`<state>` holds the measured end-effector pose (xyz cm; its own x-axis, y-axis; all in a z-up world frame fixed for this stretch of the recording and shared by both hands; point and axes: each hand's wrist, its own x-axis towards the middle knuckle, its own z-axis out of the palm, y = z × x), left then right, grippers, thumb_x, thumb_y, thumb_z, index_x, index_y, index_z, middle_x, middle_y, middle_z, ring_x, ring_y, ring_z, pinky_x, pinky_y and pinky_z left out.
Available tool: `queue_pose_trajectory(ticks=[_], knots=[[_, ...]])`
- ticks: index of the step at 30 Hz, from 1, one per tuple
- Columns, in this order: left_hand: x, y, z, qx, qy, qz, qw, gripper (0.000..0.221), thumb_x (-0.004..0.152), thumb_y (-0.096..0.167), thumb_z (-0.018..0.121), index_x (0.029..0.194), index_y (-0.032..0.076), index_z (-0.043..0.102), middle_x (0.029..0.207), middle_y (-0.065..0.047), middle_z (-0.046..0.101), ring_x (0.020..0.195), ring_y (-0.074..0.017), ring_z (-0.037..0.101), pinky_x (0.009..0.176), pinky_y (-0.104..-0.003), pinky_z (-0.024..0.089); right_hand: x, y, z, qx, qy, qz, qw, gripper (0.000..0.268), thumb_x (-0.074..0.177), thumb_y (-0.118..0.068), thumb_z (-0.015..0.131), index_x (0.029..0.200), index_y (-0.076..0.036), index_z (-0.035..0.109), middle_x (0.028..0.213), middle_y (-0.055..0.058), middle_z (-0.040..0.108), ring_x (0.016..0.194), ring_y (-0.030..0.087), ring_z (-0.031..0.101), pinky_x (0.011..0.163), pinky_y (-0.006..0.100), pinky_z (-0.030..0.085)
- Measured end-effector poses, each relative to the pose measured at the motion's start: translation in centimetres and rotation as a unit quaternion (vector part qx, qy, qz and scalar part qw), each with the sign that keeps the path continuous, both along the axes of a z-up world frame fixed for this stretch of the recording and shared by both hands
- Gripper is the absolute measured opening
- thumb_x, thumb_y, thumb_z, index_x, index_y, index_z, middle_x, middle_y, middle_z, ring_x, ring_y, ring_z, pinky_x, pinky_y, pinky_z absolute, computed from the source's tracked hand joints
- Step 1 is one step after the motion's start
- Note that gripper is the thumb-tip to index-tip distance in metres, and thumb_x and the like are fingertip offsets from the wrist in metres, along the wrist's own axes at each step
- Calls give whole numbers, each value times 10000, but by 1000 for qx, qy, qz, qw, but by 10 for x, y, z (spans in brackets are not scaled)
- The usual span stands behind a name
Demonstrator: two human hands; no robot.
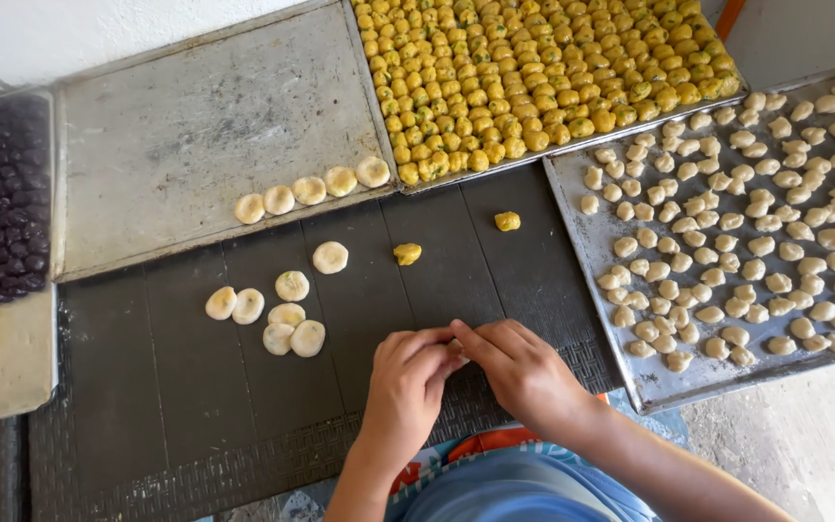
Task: Assembling small dough treats by flattening dough, adding yellow filling, and shaping them into balls on a production table.
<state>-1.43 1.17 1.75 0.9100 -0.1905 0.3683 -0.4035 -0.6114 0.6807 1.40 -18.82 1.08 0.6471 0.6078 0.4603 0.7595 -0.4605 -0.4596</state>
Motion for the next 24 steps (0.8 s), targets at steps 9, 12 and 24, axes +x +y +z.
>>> queue_pose_trajectory(ticks=[9, 12, 24], knots=[[-7, -6, -3, -51, 65, 18, 996, 115, 976, 108, 736, 983, 151, 629, 975, 56, 771, 821, -176, 679, 779, -344, 506, 73, 2, 32, -166, 387, 31, 906, 212, 856, -133, 680, 1059, -193, 667, 822, -47, 790, 731, 153, 733, 689, 339, 543], [-13, -3, -13, -119, 29, 38, 992, 352, 881, 133, 868, 985, 74, 536, 1100, -116, 655, 1084, -273, 689, 871, -378, 564, 97, 28, 57, -299, 446, 48, 842, 600, 813, -473, 855, 1236, -182, 544, 926, 48, 743, 873, 259, 708, 757, 406, 494], [-18, 3, -13, -138, 7, 29, 990, 440, 814, 262, 921, 1000, 97, 559, 1096, -104, 681, 1053, -249, 707, 886, -373, 598, 74, 43, 56, -416, 351, 33, 838, 623, 928, -335, 838, 1341, -150, 409, 1178, 153, 562, 950, 445, 708, 718, 557, 574]])
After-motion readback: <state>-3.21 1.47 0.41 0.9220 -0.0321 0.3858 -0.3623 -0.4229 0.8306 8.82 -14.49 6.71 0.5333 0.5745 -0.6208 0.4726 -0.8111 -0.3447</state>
